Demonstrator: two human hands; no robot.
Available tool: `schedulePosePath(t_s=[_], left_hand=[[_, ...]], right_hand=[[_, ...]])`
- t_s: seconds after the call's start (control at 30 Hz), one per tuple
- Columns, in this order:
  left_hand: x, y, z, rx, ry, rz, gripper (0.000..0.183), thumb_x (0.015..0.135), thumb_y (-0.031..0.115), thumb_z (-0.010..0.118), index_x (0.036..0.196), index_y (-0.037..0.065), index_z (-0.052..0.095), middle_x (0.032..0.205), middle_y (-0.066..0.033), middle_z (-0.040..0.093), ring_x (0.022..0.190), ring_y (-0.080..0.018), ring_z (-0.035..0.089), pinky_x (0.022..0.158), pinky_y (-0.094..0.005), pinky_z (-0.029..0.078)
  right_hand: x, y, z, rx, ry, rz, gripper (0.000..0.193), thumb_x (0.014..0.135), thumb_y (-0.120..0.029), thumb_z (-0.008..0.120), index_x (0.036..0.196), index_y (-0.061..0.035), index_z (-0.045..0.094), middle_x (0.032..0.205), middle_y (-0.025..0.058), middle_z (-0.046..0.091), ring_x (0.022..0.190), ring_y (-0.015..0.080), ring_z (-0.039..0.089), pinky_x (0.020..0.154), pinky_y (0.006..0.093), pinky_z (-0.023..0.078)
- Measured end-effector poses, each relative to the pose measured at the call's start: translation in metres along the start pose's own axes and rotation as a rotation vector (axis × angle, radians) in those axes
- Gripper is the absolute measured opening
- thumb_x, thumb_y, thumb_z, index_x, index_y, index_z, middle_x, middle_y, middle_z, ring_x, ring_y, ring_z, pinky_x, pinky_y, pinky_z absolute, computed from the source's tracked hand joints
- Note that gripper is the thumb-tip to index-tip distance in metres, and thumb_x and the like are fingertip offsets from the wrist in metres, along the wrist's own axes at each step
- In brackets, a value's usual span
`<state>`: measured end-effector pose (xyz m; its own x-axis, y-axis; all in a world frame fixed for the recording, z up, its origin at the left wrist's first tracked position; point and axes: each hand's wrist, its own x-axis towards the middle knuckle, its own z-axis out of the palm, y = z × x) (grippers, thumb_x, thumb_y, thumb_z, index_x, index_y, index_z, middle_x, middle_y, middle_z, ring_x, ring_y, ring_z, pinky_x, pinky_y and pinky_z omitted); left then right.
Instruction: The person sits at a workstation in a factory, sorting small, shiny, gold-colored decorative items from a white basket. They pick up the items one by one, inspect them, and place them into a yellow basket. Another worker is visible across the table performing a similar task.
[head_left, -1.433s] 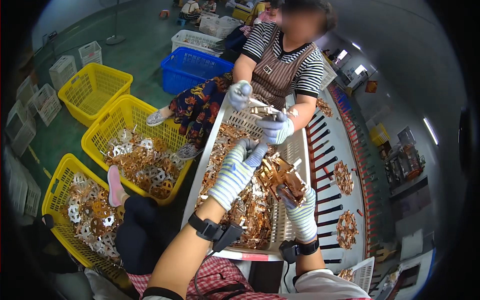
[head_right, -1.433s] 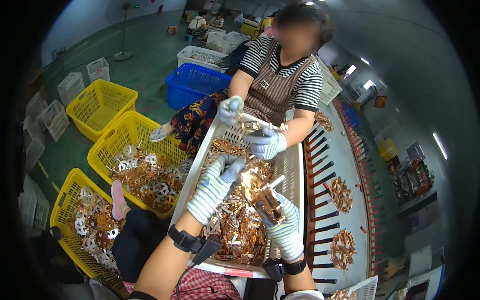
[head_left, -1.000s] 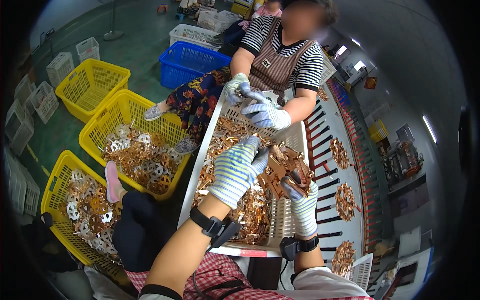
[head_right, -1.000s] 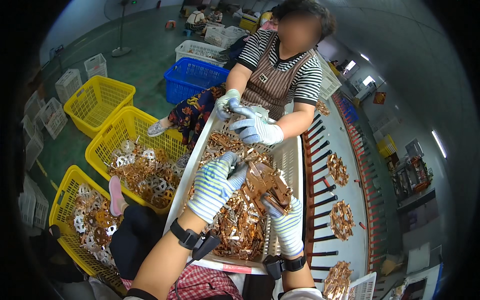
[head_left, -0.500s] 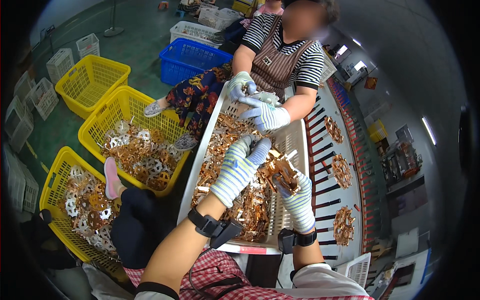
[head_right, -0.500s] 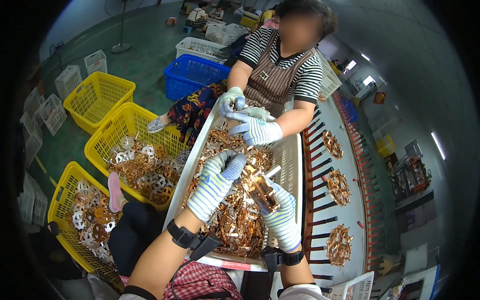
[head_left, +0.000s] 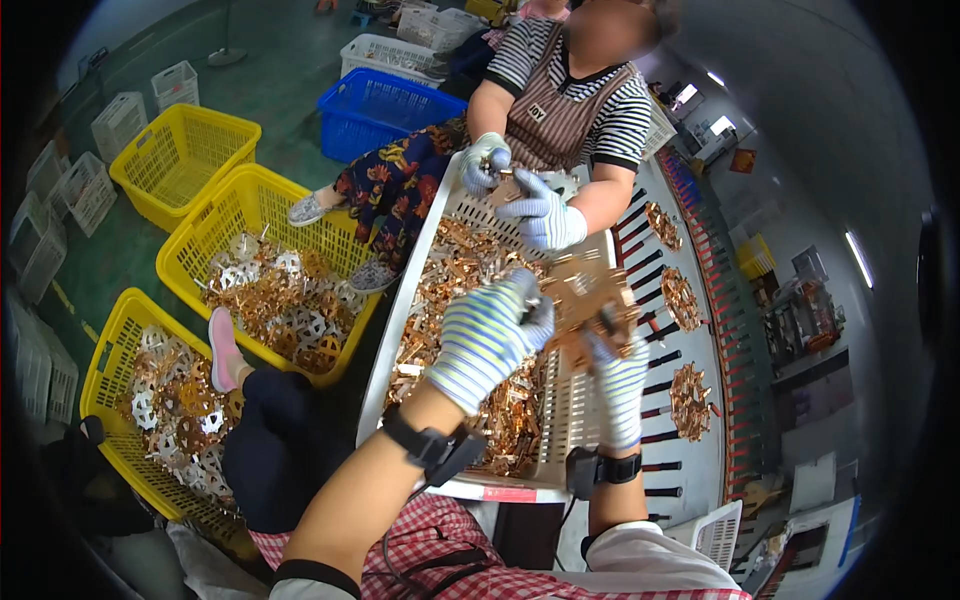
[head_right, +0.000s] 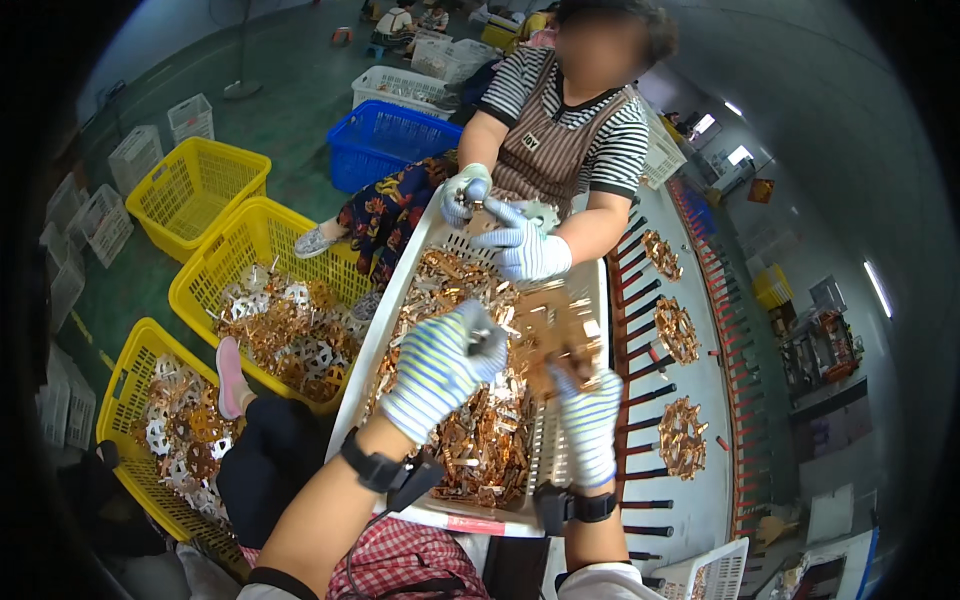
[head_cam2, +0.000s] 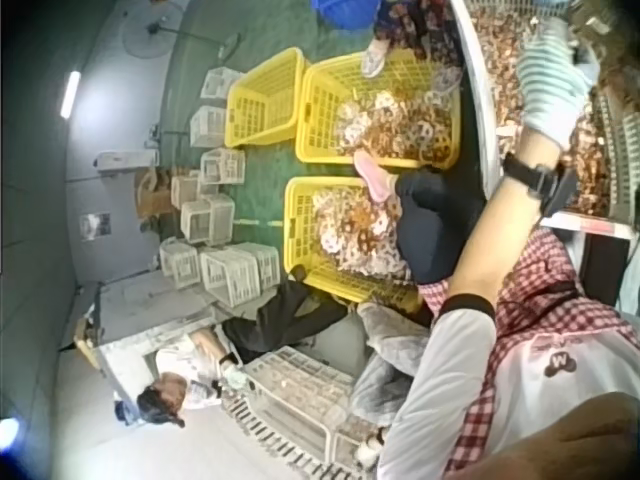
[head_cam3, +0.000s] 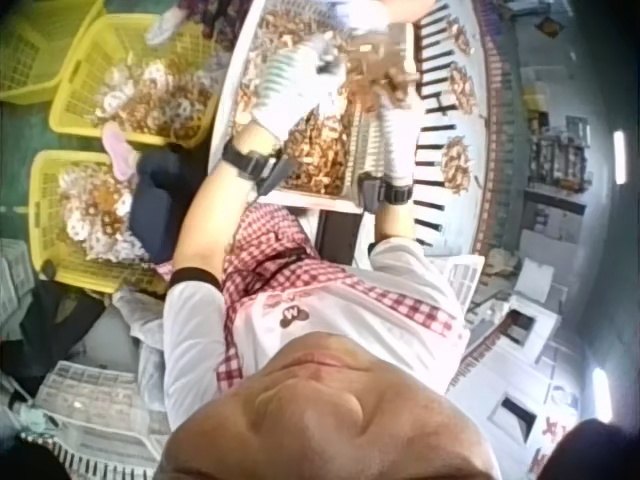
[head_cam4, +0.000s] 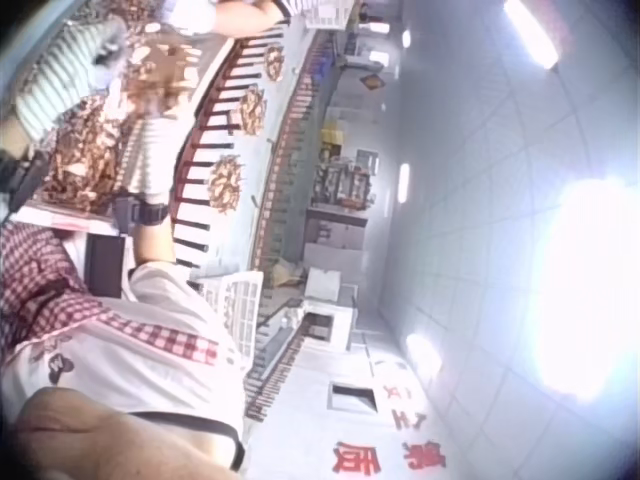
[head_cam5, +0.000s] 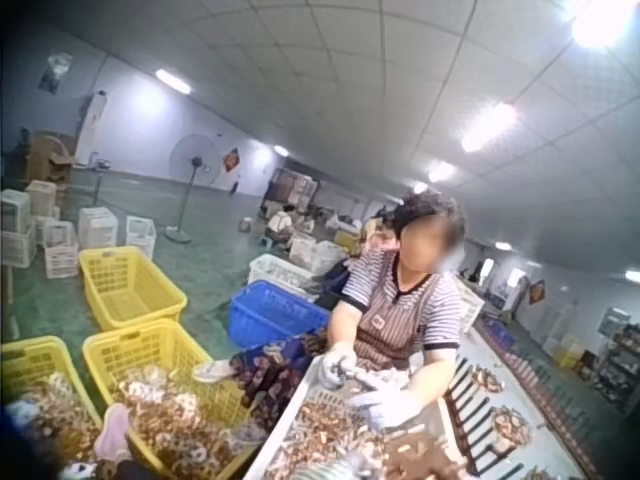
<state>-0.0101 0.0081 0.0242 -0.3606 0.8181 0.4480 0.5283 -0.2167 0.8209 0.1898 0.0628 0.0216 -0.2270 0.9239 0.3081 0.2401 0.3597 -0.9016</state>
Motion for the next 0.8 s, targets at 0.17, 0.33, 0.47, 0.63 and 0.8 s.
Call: schedulePosePath(t_s=[0.17,0.33,0.47,0.63,0.8], left_hand=[[-0.003,-0.006,0.019,-0.765,-0.175,-0.233,0.019,0.091,0.023,0.062,0.092,0.004,0.061,0.074,-0.0016,0.062,0.062,-0.0072,0.053,0.059,-0.0254,0.046],[-0.003,-0.009,0.013,-1.062,-0.244,-0.353,0.025,0.093,0.030,0.062,0.094,0.005,0.063,0.073,0.0053,0.057,0.062,-0.0032,0.047,0.057,-0.0196,0.041],[-0.005,-0.012,0.017,-1.046,-0.165,-0.238,0.017,0.088,0.022,0.067,0.087,0.005,0.062,0.071,0.0049,0.058,0.061,-0.0029,0.049,0.057,-0.0196,0.042],[-0.002,-0.004,0.007,-0.256,-0.025,-0.119,0.020,0.076,0.022,0.073,0.085,0.009,0.061,0.067,-0.0064,0.061,0.058,-0.0152,0.059,0.057,-0.0308,0.049],[-0.002,-0.006,0.004,-0.288,-0.040,-0.077,0.019,0.080,0.022,0.072,0.084,0.007,0.061,0.067,-0.0045,0.061,0.059,-0.0126,0.057,0.058,-0.0287,0.048]], right_hand=[[-0.004,0.005,0.005,-0.189,-0.147,-0.168,0.029,0.082,0.003,0.064,0.112,0.0021,0.062,0.097,0.0081,0.069,0.084,0.0126,0.064,0.074,0.0257,0.052],[-0.007,-0.004,0.020,-0.264,-0.284,-0.169,0.038,0.080,0.008,0.064,0.117,0.0002,0.061,0.104,0.0088,0.068,0.093,0.0119,0.063,0.081,0.0255,0.050],[-0.010,-0.010,0.025,-0.233,-0.294,-0.174,0.042,0.080,0.008,0.064,0.120,0.0000,0.060,0.103,0.0079,0.068,0.093,0.0120,0.064,0.081,0.0250,0.050],[-0.010,-0.009,0.023,-0.162,-0.337,-0.096,0.039,0.081,0.009,0.063,0.120,0.0023,0.059,0.108,0.0084,0.067,0.096,0.0137,0.064,0.084,0.0257,0.050],[-0.008,0.000,0.019,-0.180,-0.352,-0.056,0.037,0.081,0.007,0.065,0.117,0.0023,0.061,0.109,0.0101,0.067,0.098,0.0147,0.064,0.081,0.0267,0.052]])
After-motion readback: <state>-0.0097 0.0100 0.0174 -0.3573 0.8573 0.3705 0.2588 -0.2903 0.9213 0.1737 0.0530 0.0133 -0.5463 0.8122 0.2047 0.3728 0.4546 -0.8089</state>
